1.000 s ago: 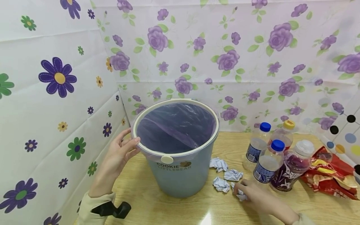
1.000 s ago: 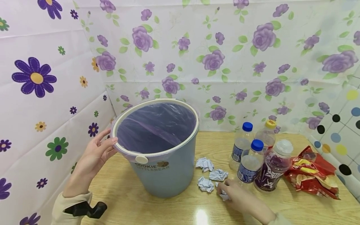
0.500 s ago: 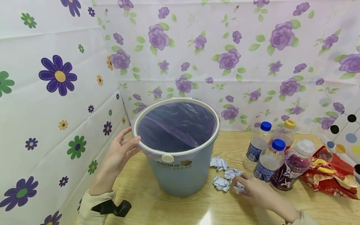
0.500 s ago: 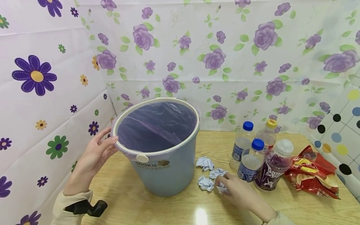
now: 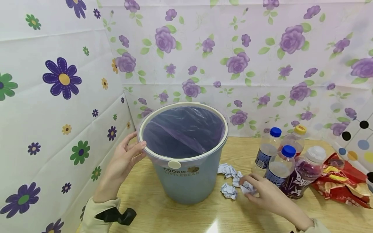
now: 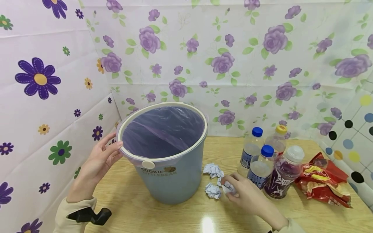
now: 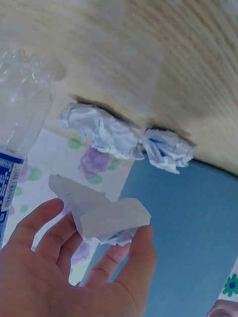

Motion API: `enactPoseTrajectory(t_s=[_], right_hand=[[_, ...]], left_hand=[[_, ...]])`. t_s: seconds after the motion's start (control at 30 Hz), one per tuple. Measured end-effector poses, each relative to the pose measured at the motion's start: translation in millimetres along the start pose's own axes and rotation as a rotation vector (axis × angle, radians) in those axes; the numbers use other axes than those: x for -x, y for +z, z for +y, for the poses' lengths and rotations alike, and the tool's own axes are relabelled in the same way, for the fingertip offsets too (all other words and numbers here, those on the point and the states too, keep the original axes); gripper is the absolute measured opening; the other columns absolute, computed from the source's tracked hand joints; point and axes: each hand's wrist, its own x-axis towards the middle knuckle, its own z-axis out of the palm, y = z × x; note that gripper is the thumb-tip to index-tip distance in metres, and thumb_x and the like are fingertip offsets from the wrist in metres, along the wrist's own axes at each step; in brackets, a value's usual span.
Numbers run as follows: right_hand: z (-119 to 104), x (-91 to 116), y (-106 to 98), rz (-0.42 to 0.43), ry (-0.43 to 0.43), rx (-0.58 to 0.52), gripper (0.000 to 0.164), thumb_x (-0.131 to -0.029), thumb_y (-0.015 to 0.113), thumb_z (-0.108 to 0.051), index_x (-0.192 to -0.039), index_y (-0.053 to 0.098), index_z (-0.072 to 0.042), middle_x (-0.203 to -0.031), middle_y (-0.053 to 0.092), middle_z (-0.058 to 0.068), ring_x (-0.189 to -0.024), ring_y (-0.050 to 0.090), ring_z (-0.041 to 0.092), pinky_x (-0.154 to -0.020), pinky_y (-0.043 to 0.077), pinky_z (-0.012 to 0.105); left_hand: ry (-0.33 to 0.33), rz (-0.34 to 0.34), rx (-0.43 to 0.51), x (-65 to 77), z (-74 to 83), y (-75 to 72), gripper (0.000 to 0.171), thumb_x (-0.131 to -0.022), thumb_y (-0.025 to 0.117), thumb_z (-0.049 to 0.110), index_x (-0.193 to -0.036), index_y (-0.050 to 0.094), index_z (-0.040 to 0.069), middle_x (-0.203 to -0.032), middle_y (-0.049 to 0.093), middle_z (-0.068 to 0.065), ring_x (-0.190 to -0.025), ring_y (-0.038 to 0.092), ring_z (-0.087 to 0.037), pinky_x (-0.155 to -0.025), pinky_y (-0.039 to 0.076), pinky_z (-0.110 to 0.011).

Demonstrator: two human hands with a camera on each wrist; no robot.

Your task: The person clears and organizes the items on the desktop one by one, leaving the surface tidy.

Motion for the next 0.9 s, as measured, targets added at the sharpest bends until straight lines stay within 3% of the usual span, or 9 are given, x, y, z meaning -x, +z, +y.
enactPoseTrajectory(t_s=[0.27,0.5,0.7,0.9], right_hand=[[-1.1,-2.2,-8.6,0.036,0.022,0.022,0.05,-0.068,0.086,-0.019,-0.111,0.06,-0.023,-0.106,0.057,-0.011,-0.083,0.056,0.0,-0.063,0.049,0.021],[-0.8,-4.9,-16.8,0.127,0.003,0.061,0.06,-0.061,0.089,-0.015,-0.113,0.06,-0.022,-0.11,0.057,-0.006,-0.093,0.06,0.008,-0.07,0.054,0.027],[-3.1,-9.6,-21.3,0.206,-0.042,0.05,0.06,-0.064,0.087,-0.01,-0.116,0.059,-0.02,-0.109,0.056,-0.007,-0.092,0.059,0.008,-0.07,0.053,0.026],[-8.5,-12.5,-21.2,0.248,-0.053,0.004,0.062,-0.068,0.085,-0.009,-0.123,0.057,-0.02,-0.112,0.056,-0.008,-0.093,0.056,0.004,-0.074,0.047,0.017]], left_hand=[[0.004,-0.013,0.02,0.4,0.2,0.1,0.07,-0.095,0.057,0.01,-0.151,0.015,0.005,-0.088,0.07,0.009,-0.079,0.064,-0.002,-0.081,0.054,-0.017],[0.003,-0.021,0.028,0.2,-0.2,0.0,0.07,-0.095,0.056,0.009,-0.151,0.015,0.005,-0.088,0.069,0.008,-0.078,0.064,-0.002,-0.081,0.054,-0.018],[0.007,-0.025,0.036,-0.6,-0.1,-0.2,0.07,-0.095,0.056,0.009,-0.151,0.014,0.005,-0.087,0.069,0.008,-0.077,0.064,-0.002,-0.08,0.055,-0.017],[-0.003,-0.015,0.026,-0.6,-0.8,-0.8,0.071,-0.095,0.057,0.01,-0.151,0.015,0.006,-0.089,0.068,0.008,-0.079,0.064,-0.003,-0.08,0.054,-0.017]])
